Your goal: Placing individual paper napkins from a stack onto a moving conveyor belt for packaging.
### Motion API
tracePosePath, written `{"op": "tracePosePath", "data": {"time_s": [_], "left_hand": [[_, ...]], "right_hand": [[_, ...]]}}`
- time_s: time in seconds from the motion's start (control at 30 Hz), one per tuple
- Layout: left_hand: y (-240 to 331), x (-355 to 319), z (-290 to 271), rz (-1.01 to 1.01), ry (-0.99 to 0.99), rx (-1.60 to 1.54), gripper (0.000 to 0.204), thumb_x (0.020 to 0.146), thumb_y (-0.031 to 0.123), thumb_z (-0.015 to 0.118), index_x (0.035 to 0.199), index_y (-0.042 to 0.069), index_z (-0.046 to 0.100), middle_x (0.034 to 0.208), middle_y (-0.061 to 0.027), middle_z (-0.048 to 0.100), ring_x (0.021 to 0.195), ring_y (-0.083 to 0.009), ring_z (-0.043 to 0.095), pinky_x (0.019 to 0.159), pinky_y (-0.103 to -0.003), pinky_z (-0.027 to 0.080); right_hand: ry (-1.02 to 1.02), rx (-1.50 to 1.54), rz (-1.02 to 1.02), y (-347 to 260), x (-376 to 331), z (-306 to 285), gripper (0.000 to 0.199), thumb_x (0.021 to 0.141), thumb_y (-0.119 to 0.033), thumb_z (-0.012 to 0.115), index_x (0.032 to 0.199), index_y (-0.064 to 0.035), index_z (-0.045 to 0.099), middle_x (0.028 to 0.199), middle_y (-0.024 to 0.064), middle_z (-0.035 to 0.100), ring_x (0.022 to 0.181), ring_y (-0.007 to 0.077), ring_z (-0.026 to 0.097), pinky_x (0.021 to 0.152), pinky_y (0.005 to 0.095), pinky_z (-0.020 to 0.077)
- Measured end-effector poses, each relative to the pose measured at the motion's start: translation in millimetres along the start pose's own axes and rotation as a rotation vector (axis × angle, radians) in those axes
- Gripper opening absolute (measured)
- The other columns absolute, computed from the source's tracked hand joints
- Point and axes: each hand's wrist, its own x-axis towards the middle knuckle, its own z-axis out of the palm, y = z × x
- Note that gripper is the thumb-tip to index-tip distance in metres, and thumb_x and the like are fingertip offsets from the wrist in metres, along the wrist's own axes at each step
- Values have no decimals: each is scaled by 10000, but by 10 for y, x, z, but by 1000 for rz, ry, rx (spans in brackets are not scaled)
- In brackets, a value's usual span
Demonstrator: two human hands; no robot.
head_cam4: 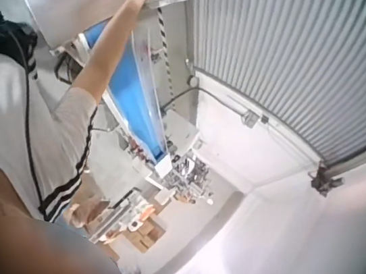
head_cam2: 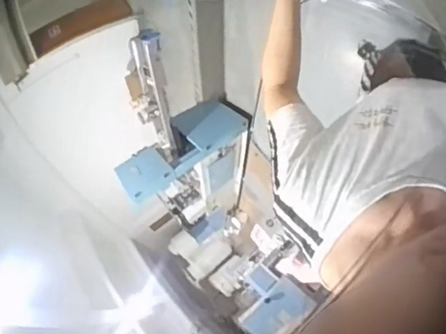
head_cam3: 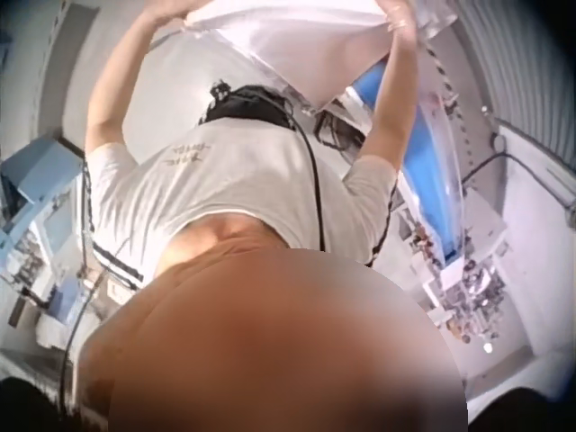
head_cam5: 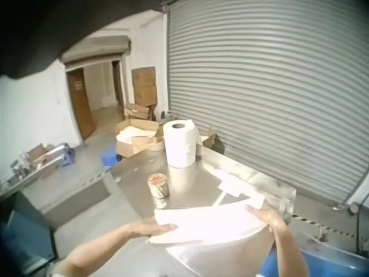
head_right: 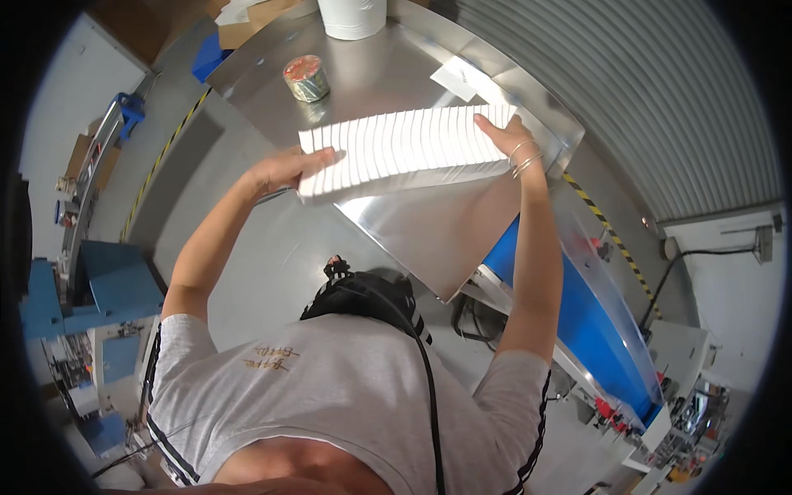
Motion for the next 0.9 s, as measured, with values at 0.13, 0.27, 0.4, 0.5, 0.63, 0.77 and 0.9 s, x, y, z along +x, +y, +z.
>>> {"op": "tracePosePath", "data": {"time_s": [0.13,0.27,0.4,0.5,0.63,0.77,0.9], "left_hand": [[-223,-279,622,-39,71,-169,650,840,506,614,1268,28,511,1082,-121,648,907,-189,653,729,-329,560],[-305,-658,1298,-97,140,-693,473,893,289,610,1248,-2,496,1109,-147,629,907,-230,654,709,-301,565],[-453,-745,1803,-155,106,-1087,435,895,238,606,1232,-8,483,1128,-140,608,939,-224,615,823,-351,526],[-432,-737,2107,-72,27,-1378,404,940,244,537,1248,0,444,1175,-113,566,1025,-188,561,896,-317,477],[-418,-707,2385,-50,-80,-1655,390,933,213,550,1269,46,445,1182,-69,578,1062,-164,572,885,-330,487],[-479,-651,2596,-19,-112,-1735,408,933,221,546,1304,85,445,1237,-61,572,1103,-162,567,914,-359,479],[-484,-635,2651,-2,-123,-1750,405,931,245,556,1299,111,455,1241,-61,572,1110,-172,564,915,-372,472]], "right_hand": [[-75,-119,-46,53,464,69,1035,681,-642,681,1298,129,371,1220,261,552,1139,314,557,958,326,430],[-129,-437,-76,-832,397,332,1146,646,-719,630,1350,125,309,1299,289,480,1221,345,489,1014,347,387],[-269,-504,-253,-1436,410,679,1031,645,-728,620,1278,65,436,1178,246,584,1125,348,563,951,369,437],[-289,-653,-402,-1683,534,1093,970,680,-745,573,1258,26,464,1152,242,596,1091,366,577,937,384,444],[-375,-688,-691,-1954,444,1513,926,730,-745,518,1278,-1,463,1134,248,597,1074,377,574,925,409,429],[-383,-740,-840,-1966,395,1711,798,803,-665,498,1303,-44,478,1258,199,539,1243,322,442,1043,394,302],[18,-450,-1134,-1640,165,1570,621,850,-502,573,1288,-67,506,1298,166,517,1260,328,416,1068,397,280]]}}
